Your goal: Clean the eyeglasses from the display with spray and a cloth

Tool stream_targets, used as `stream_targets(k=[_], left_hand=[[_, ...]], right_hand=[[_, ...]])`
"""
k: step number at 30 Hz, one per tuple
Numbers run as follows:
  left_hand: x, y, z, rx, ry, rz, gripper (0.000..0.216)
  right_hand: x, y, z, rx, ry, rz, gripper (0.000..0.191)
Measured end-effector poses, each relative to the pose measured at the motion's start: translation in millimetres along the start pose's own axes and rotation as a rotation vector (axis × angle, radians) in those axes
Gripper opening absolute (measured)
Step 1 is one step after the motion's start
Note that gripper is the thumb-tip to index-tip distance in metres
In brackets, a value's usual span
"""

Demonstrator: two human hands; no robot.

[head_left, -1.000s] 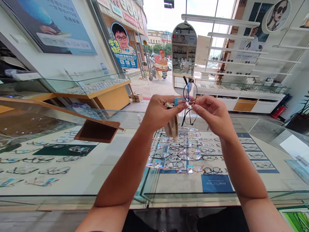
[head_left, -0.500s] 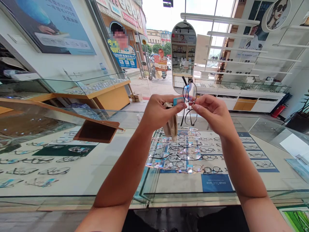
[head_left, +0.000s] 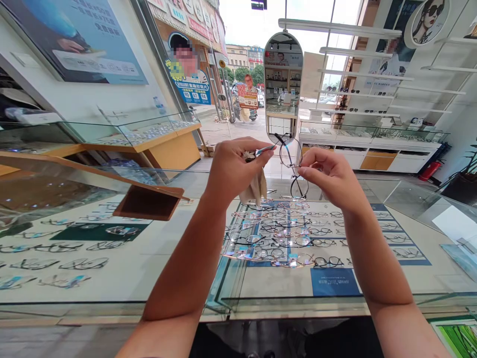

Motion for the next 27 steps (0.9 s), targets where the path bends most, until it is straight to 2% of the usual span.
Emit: stream_targets(k=[7, 12, 16, 18, 20, 22, 25, 27], left_hand=[[0.3, -4.1, -1.9, -0.199, 0.012, 0.106, 0.014], [1.1, -6.4, -5.0, -0.265, 0.023, 0.166, 0.013], [4.7, -13.4, 0.2, -0.339, 0.122, 0.302, 0.013], [7.5, -12.5, 10.7, -0.358, 0.212, 0.316, 0.01], [10.5, -6.7, 24.5, -0.359, 0.323, 0.251, 0.008], [13.3, 1.8, 36.2, -0.352, 0.411, 0.136, 0.01], [16.2, 15.5, 42.9, -0.359, 0.461, -0.05, 0.017], [17.5, 22.2, 42.4, -0.365, 0.484, -0.121, 0.017]], right_hand=[[-3.5, 2.8, 15.4, -0.145, 0.147, -0.008, 0.011], [-2.2, -3.8, 20.2, -0.268, 0.168, 0.072, 0.009], [0.3, -10.1, 21.4, -0.283, 0.191, 0.131, 0.012], [0.7, -10.4, 21.4, -0.308, 0.199, 0.137, 0.013], [0.4, -9.3, 20.4, -0.342, 0.187, 0.133, 0.013], [0.1, -7.7, 18.9, -0.369, 0.168, 0.126, 0.014], [-0.2, -4.8, 15.7, -0.404, 0.139, 0.11, 0.015], [-0.4, -2.5, 13.6, -0.436, 0.125, 0.094, 0.016]])
Point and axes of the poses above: each hand's wrist, its own x-axis away from the middle knuckle, its own y-axis out of the palm, z = x × y, the point moved 6 cm from there along -x, towards the middle knuckle, and after that the axes turned 7 degrees about -z, right-handed, at the moved point
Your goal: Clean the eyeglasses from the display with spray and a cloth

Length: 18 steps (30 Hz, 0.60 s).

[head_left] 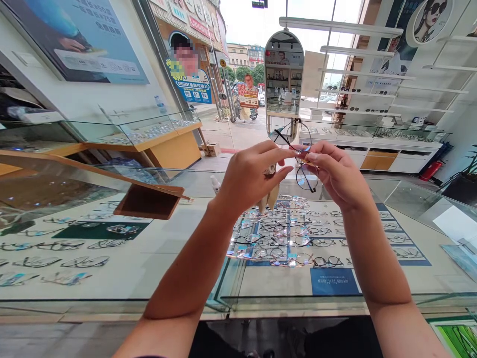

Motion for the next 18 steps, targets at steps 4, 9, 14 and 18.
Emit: stream_targets(k=[4, 9, 14, 18], left_hand=[[1.0, 8.8, 0.6, 0.009, 0.062, -0.02, 0.019], [1.3, 8.0, -0.8, -0.017, 0.034, 0.077, 0.021], [2.8, 4.3, 0.4, -0.072, 0.025, 0.203, 0.02], [4.1, 7.9, 0.1, -0.099, 0.019, 0.232, 0.021]], right_hand=[[0.1, 4.2, 0.8, -0.057, 0.014, -0.026, 0.017], [-0.5, 3.0, 2.4, -0.071, -0.005, 0.014, 0.015], [-1.8, -1.0, 4.5, -0.117, -0.025, 0.085, 0.017], [-2.1, -3.0, 6.4, -0.176, -0.01, 0.116, 0.02]])
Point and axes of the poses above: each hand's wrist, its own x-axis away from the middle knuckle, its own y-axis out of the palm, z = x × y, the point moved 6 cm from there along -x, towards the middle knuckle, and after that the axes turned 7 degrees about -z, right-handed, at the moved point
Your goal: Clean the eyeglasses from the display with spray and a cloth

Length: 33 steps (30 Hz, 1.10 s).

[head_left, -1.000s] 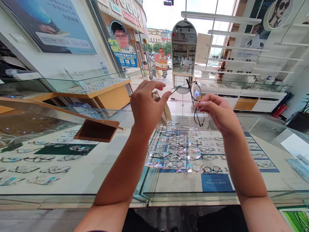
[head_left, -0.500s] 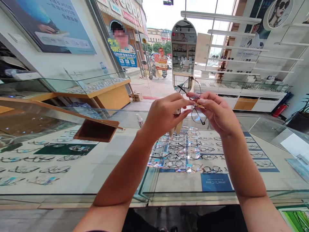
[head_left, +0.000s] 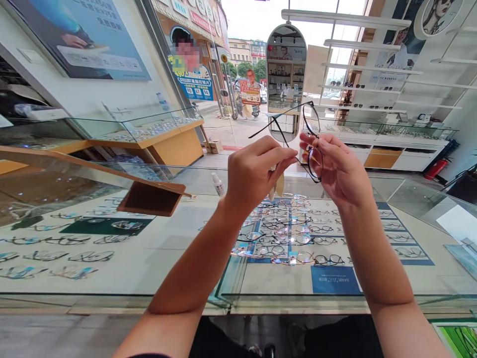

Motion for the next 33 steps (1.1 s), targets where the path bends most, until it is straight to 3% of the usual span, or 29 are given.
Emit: stream_targets(k=[6, 10, 16, 18, 20, 22, 25, 29, 33], left_hand=[[2.7, 3.4, 0.3, 0.014, 0.017, 0.006, 0.021], [0.3, 5.0, -1.5, 0.044, -0.04, -0.08, 0.021], [-1.4, 6.2, -1.8, 0.2, -0.212, -0.238, 0.018], [4.5, 2.8, -3.8, 0.266, -0.295, -0.271, 0.012], [16.7, -3.9, -12.5, 0.297, -0.408, -0.321, 0.019], [35.0, -14.2, -31.4, 0.274, -0.541, -0.377, 0.029], [72.6, -30.3, -80.0, 0.125, -0.789, -0.497, 0.03], [142.4, -31.4, -151.9, -0.098, -1.163, -0.947, 0.032], [188.1, -27.4, -196.3, -0.155, -1.31, -0.995, 0.033]], right_hand=[[1.1, -6.4, -2.8, 0.003, -0.026, 0.018, 0.023], [1.0, -17.0, -9.4, 0.002, -0.104, 0.054, 0.02], [-2.1, -26.0, -12.3, 0.02, -0.207, 0.059, 0.017], [-3.4, -24.7, -10.2, 0.038, -0.197, 0.044, 0.017], [-4.0, -22.7, -9.1, 0.031, -0.181, 0.034, 0.016], [-3.9, -21.4, -10.5, 0.002, -0.184, 0.036, 0.014], [-2.8, -22.0, -15.3, -0.048, -0.203, 0.064, 0.01], [-0.8, -24.5, -21.1, -0.013, -0.157, 0.087, 0.009], [3.4, -25.5, -30.4, -0.028, -0.174, 0.089, 0.011]])
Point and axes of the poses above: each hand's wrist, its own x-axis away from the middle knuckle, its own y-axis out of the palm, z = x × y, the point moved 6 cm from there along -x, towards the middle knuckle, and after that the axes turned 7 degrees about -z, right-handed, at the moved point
